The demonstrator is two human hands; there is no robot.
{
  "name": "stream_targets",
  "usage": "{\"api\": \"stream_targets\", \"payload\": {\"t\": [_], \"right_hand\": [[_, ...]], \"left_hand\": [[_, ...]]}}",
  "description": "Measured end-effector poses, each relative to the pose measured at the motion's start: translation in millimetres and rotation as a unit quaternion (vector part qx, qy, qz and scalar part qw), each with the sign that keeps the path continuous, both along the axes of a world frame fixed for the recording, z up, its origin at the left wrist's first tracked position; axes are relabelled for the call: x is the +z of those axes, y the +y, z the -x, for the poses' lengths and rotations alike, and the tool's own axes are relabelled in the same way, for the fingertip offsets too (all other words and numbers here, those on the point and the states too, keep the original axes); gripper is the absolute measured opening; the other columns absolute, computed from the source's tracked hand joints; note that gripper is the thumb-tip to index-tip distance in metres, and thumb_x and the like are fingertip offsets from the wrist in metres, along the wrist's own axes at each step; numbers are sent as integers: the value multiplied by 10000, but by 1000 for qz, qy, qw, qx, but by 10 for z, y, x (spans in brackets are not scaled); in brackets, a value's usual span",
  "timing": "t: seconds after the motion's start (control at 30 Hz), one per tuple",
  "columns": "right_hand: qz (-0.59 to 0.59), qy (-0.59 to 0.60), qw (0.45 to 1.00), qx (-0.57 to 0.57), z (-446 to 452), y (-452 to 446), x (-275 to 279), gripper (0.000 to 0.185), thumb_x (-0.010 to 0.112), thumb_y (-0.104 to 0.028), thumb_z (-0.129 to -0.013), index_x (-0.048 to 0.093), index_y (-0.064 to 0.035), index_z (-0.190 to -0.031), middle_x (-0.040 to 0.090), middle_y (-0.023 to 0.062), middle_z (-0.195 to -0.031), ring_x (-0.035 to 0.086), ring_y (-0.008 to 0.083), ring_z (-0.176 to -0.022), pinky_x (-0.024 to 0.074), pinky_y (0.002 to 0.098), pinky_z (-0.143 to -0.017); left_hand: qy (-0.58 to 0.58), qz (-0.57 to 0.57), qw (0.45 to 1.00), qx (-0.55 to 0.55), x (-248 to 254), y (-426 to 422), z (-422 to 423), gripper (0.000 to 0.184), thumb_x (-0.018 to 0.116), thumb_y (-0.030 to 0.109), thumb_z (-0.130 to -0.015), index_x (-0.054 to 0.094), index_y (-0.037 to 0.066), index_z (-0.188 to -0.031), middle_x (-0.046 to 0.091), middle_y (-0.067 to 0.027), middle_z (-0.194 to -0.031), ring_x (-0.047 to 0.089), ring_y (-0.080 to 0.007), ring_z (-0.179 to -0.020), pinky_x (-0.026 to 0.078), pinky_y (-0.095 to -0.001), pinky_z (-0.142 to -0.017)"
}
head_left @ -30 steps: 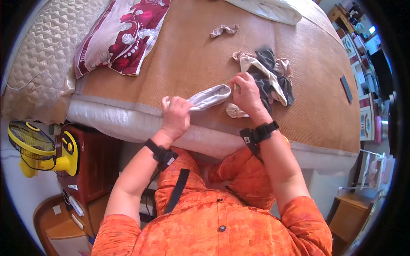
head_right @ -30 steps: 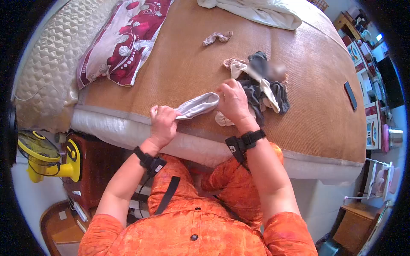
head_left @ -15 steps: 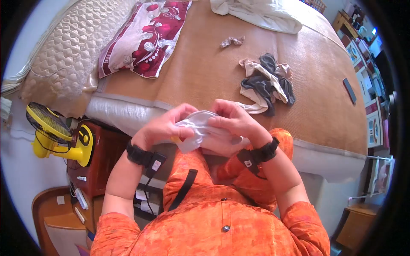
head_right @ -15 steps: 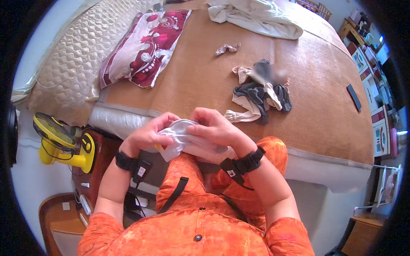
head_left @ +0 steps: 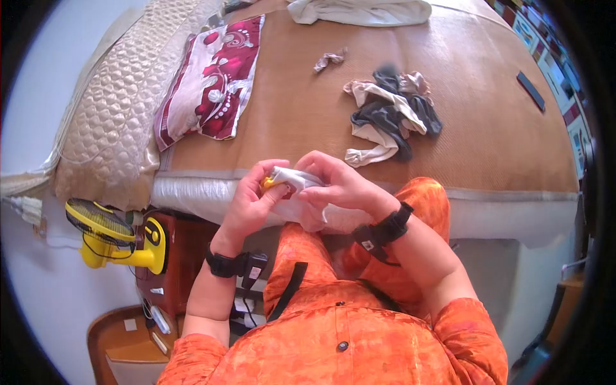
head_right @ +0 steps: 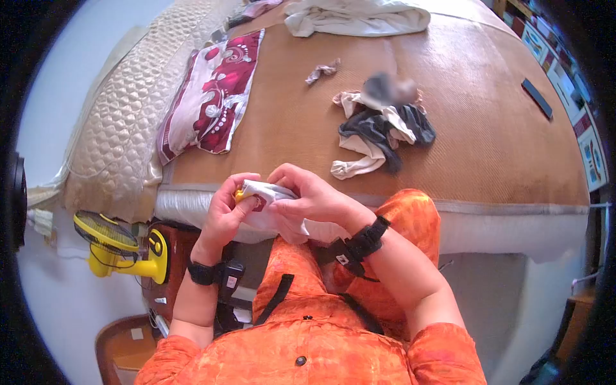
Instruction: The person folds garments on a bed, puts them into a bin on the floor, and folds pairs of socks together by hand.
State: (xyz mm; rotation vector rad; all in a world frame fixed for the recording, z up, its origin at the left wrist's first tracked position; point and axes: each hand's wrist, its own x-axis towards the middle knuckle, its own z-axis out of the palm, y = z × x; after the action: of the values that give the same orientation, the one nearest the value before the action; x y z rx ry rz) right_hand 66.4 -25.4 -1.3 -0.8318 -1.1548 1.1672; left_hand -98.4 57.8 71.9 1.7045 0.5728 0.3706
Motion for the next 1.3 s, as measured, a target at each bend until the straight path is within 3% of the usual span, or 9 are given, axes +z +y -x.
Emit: {"api": "stream_targets", "payload": {"t": [0.17,0.33,0.43,0.53,0.63,0.77,0.9,1.1,1.3], "right_hand": [[-15,-164,985,-54,-24,-66,74,234,614,-169,-763,516,-21,-917,538,39,-745,488,99,-703,412,249,-624],[-51,-64,996,-41,-2,-33,11,194,574,-186,-799,529,-15,-880,514,-12,-717,460,67,-678,402,232,-601],[9,95,995,16,-19,11,5,213,511,-239,-866,535,-27,-854,479,-49,-706,422,30,-666,378,194,-568],[6,90,994,-59,16,33,18,208,508,-238,-868,537,-33,-846,478,-52,-704,415,28,-664,377,195,-564],[-12,104,985,-135,16,76,-32,188,500,-220,-874,538,-38,-841,475,-56,-696,410,29,-660,378,200,-561],[-1,61,981,-183,-36,97,-74,158,484,-192,-881,537,-49,-841,486,-42,-680,429,26,-629,390,196,-528],[81,98,979,-158,-116,57,-12,195,469,-233,-886,534,-54,-846,532,0,-663,502,43,-527,414,192,-402],[178,336,924,-40,-53,86,-140,283,528,-333,-848,547,-66,-940,573,0,-784,544,82,-638,446,236,-562],[147,237,955,-99,26,185,-379,244,495,-288,-871,578,-60,-892,587,1,-745,540,81,-612,445,239,-557]], "left_hand": [[-60,-63,996,34,-118,14,-157,396,547,57,-822,390,35,-1185,510,-16,-870,514,-68,-753,435,-200,-696],[-79,-91,993,-9,-82,90,-230,400,567,102,-824,397,40,-1180,495,-6,-838,495,-58,-706,424,-188,-663],[-133,64,988,48,-170,166,-249,427,597,138,-807,395,44,-1171,517,-53,-933,541,-106,-793,447,-236,-749],[-229,335,913,31,-293,115,-260,507,567,324,-818,380,35,-1190,473,-80,-1140,488,-172,-1035,404,-336,-870],[-174,375,911,-5,-448,50,-263,522,567,322,-817,372,31,-1204,465,-78,-1170,479,-172,-1052,396,-347,-879],[-46,153,987,3,-490,51,-303,390,530,201,-851,414,19,-1176,549,-66,-1051,536,-167,-965,425,-328,-844],[-129,261,955,55,-394,-25,-432,281,472,117,-875,443,26,-1139,571,-61,-987,565,-151,-890,462,-295,-781],[-175,108,974,91,-594,23,-601,212,434,76,-885,459,39,-1093,552,-48,-1006,540,-95,-864,461,-238,-723],[-127,56,985,102,-830,190,-585,197,424,78,-887,451,24,-1075,547,-60,-992,537,-106,-858,457,-248,-732]]}}
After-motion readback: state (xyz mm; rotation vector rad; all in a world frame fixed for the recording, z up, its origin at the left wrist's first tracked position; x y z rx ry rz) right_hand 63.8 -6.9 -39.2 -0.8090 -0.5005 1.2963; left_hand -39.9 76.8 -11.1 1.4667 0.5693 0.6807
